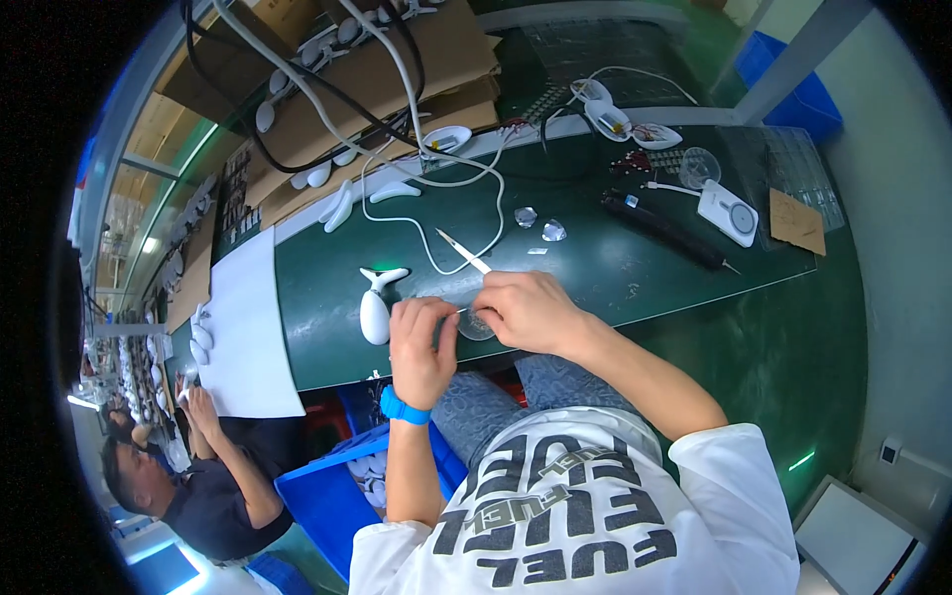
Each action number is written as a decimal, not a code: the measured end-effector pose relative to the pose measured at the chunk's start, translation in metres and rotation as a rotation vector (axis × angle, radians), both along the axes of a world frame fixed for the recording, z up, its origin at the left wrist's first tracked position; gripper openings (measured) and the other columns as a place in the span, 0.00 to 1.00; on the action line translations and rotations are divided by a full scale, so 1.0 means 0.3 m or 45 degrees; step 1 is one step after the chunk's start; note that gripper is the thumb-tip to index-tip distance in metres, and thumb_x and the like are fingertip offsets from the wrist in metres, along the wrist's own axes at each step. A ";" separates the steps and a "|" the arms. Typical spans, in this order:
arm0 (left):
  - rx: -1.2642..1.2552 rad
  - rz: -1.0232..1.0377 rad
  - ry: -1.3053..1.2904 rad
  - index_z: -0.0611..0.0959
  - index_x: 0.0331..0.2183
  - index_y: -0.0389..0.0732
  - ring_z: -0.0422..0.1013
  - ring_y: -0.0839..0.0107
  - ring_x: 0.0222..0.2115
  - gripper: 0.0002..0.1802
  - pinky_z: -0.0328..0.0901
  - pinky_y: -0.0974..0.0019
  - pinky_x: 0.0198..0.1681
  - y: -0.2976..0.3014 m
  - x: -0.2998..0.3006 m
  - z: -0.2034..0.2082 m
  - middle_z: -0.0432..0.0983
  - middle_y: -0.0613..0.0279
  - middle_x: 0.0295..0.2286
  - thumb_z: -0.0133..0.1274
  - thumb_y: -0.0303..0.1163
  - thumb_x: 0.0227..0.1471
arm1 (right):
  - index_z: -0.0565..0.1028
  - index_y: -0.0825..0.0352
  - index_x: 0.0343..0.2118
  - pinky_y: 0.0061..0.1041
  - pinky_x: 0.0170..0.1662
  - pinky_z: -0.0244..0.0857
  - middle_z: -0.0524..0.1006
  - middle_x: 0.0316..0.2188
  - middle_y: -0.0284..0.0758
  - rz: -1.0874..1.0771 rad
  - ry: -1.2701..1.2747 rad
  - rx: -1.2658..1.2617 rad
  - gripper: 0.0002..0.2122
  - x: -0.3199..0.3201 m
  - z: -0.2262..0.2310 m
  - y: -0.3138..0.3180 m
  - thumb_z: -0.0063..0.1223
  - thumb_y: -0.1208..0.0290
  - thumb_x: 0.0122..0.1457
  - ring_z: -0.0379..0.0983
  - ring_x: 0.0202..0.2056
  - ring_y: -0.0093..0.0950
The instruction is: The person assembles white plastic components, including plastic housing and plastic fins, by hand and secures them with screws using an electric screwdriver.
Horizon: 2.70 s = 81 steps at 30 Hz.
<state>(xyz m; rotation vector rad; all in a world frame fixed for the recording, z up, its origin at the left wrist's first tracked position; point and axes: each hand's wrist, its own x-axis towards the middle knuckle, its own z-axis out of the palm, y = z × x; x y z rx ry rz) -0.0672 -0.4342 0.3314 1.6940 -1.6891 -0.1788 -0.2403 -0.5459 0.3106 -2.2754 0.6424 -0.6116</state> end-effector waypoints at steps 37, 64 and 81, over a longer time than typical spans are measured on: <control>0.117 0.259 0.359 0.85 0.38 0.37 0.75 0.56 0.39 0.06 0.69 0.59 0.45 0.070 -0.054 -0.042 0.82 0.54 0.36 0.59 0.22 0.57 | 0.83 0.63 0.28 0.33 0.30 0.69 0.76 0.22 0.33 -0.911 0.130 0.078 0.02 -0.433 -0.083 -0.066 0.65 0.73 0.51 0.76 0.24 0.34; -0.018 0.232 0.377 0.85 0.42 0.37 0.75 0.59 0.40 0.13 0.69 0.61 0.43 0.051 0.024 -0.013 0.81 0.56 0.39 0.64 0.23 0.52 | 0.82 0.66 0.30 0.26 0.27 0.64 0.76 0.25 0.32 -0.745 -0.104 0.088 0.03 -0.308 0.031 0.019 0.66 0.77 0.52 0.72 0.23 0.26; 0.040 -0.078 0.077 0.89 0.37 0.43 0.75 0.62 0.32 0.12 0.65 0.59 0.38 -0.039 -0.010 -0.038 0.82 0.63 0.29 0.68 0.27 0.47 | 0.81 0.64 0.32 0.35 0.29 0.71 0.75 0.28 0.33 -0.052 -0.071 -0.318 0.04 -0.027 0.040 0.029 0.62 0.76 0.53 0.77 0.29 0.36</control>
